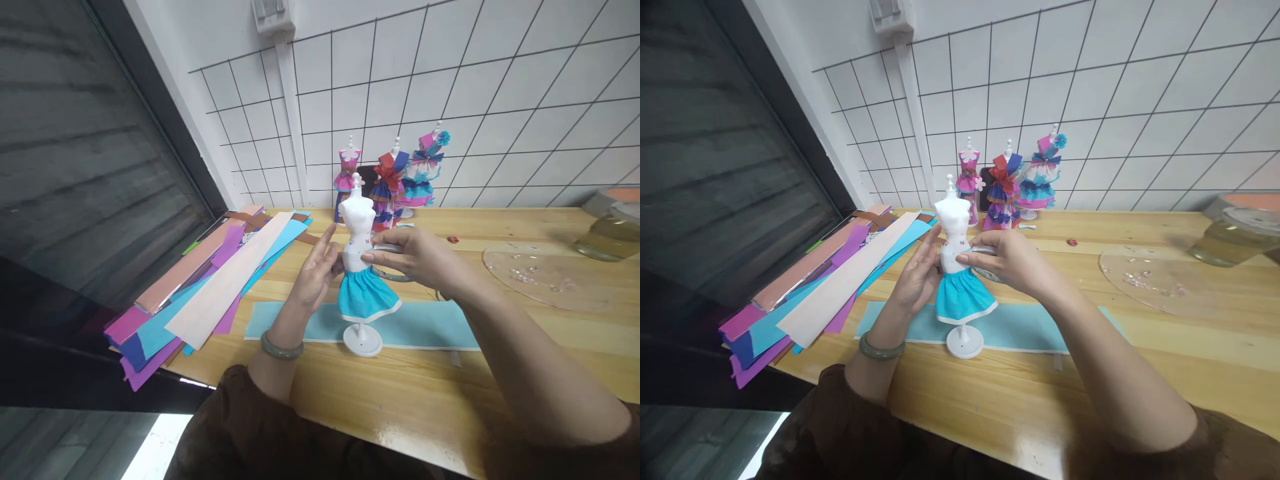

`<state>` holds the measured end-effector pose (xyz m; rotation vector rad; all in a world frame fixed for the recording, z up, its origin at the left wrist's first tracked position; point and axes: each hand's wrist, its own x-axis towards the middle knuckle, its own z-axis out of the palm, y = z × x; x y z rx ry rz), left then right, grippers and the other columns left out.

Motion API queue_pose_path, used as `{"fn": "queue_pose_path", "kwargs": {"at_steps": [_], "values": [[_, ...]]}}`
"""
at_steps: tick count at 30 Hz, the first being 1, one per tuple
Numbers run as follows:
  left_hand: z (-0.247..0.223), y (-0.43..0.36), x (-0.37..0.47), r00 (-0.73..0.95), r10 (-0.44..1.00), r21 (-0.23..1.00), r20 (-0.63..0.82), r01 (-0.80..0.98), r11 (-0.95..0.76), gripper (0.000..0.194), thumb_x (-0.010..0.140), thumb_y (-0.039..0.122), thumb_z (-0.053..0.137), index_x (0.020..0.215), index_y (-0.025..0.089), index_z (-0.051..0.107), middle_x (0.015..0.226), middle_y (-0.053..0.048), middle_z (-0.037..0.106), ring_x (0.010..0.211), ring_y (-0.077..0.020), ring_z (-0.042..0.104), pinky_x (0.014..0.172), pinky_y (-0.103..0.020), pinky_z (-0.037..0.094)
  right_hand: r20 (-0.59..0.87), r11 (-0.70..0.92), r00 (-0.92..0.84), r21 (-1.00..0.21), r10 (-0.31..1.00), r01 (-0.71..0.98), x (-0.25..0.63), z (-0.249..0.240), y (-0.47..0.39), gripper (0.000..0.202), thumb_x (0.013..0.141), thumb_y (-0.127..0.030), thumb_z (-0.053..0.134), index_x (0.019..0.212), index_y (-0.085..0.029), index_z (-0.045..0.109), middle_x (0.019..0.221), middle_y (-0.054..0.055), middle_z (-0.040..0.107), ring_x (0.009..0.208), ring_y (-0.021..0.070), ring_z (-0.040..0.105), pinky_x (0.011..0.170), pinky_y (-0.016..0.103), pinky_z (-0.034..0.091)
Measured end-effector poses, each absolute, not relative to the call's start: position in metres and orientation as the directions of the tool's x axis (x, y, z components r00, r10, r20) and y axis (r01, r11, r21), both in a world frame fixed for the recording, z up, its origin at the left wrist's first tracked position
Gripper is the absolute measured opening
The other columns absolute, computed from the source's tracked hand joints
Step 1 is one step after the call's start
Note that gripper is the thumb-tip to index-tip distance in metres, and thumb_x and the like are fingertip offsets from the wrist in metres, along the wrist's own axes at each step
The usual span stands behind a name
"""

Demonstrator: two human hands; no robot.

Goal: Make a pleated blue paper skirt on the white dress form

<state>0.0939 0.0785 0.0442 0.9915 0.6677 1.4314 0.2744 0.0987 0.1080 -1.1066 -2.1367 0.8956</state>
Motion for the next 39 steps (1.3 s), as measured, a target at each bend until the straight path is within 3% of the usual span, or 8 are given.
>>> {"fn": "queue_pose_path", "kwargs": {"at_steps": [4,8,14,21,28,33,36,39], "values": [[0.039,0.083,0.094,0.003,0.983,0.845,0.182,-0.512,-0.154,0.048,0.076,0.043,0.066,0.121,0.029,0.057,0.079,0.001,0.065,0.081,-0.0147,0.063,0.078,-0.029,0.048,0.184,0.458,-0.539,-0.776,0.822,0.434,0.276,0.109,0.098,0.043,0.075,-0.056,0.060,0.086,-0.016,0.070,0.079,0.007,0.067,0.066,0.0161,0.056,0.054,0.025,0.040],[0.036,0.086,0.090,0.076,0.990,0.764,0.121,-0.644,-0.044,0.041,0.075,0.030,0.069,0.114,0.027,0.059,0.085,0.000,0.066,0.077,-0.0125,0.061,0.073,-0.027,0.049,0.176,0.462,-0.562,-0.781,0.808,0.420,0.276,0.107,0.100,0.046,0.075,-0.058,0.060,0.089,-0.015,0.069,0.079,0.007,0.067,0.067,0.0168,0.056,0.054,0.025,0.041],[0.041,0.084,0.087,0.030,0.994,0.727,0.105,-0.684,-0.056,0.059,0.068,0.020,0.075,0.122,0.028,0.050,0.082,0.002,0.066,0.078,-0.0108,0.063,0.082,-0.030,0.047,0.199,0.427,-0.472,-0.788,0.859,0.444,0.276,0.105,0.104,0.044,0.072,-0.060,0.061,0.079,-0.017,0.067,0.070,0.004,0.062,0.060,0.0143,0.050,0.049,0.025,0.036],[0.048,0.077,0.087,-0.043,0.981,0.761,0.191,-0.624,-0.175,0.073,0.065,0.025,0.077,0.130,0.030,0.044,0.071,0.006,0.061,0.073,-0.0108,0.065,0.085,-0.032,0.048,0.289,0.432,-0.324,-0.651,0.901,0.624,0.275,0.100,0.107,0.047,0.074,-0.063,0.056,0.067,-0.017,0.060,0.057,0.000,0.049,0.051,0.0113,0.040,0.046,0.025,0.026],[0.052,0.064,0.097,0.009,0.939,0.848,0.343,-0.432,-0.306,0.096,0.066,0.027,0.078,0.144,0.031,0.021,0.070,0.002,0.070,0.074,-0.0169,0.069,0.082,-0.035,0.052,0.296,0.420,-0.299,-0.619,0.907,0.664,0.268,0.091,0.108,0.042,0.078,-0.057,0.055,0.066,-0.017,0.058,0.057,0.000,0.053,0.052,0.0118,0.043,0.048,0.024,0.028],[0.056,0.050,0.105,0.048,0.904,0.879,0.424,-0.265,-0.398,0.099,0.073,0.027,0.072,0.147,0.029,0.006,0.078,-0.003,0.073,0.085,-0.0224,0.070,0.085,-0.040,0.051,0.292,0.424,-0.308,-0.646,0.906,0.634,0.267,0.089,0.110,0.040,0.078,-0.055,0.055,0.070,-0.015,0.060,0.064,0.002,0.058,0.057,0.0129,0.047,0.051,0.025,0.031],[0.054,0.043,0.109,0.097,0.863,0.860,0.496,-0.189,-0.474,0.091,0.077,0.027,0.067,0.147,0.028,0.009,0.095,-0.009,0.072,0.091,-0.0246,0.069,0.089,-0.044,0.050,0.298,0.409,-0.280,-0.646,0.913,0.645,0.272,0.091,0.113,0.042,0.078,-0.057,0.054,0.071,-0.016,0.060,0.060,0.001,0.055,0.055,0.0124,0.045,0.049,0.025,0.030],[0.050,0.042,0.113,0.149,0.791,0.805,0.594,-0.096,-0.586,0.080,0.073,0.024,0.070,0.142,0.028,0.029,0.109,-0.012,0.069,0.091,-0.0259,0.069,0.092,-0.047,0.048,0.314,0.395,-0.243,-0.654,0.918,0.645,0.277,0.094,0.116,0.043,0.078,-0.057,0.053,0.069,-0.016,0.059,0.056,-0.001,0.051,0.053,0.0115,0.042,0.049,0.024,0.028]]}}
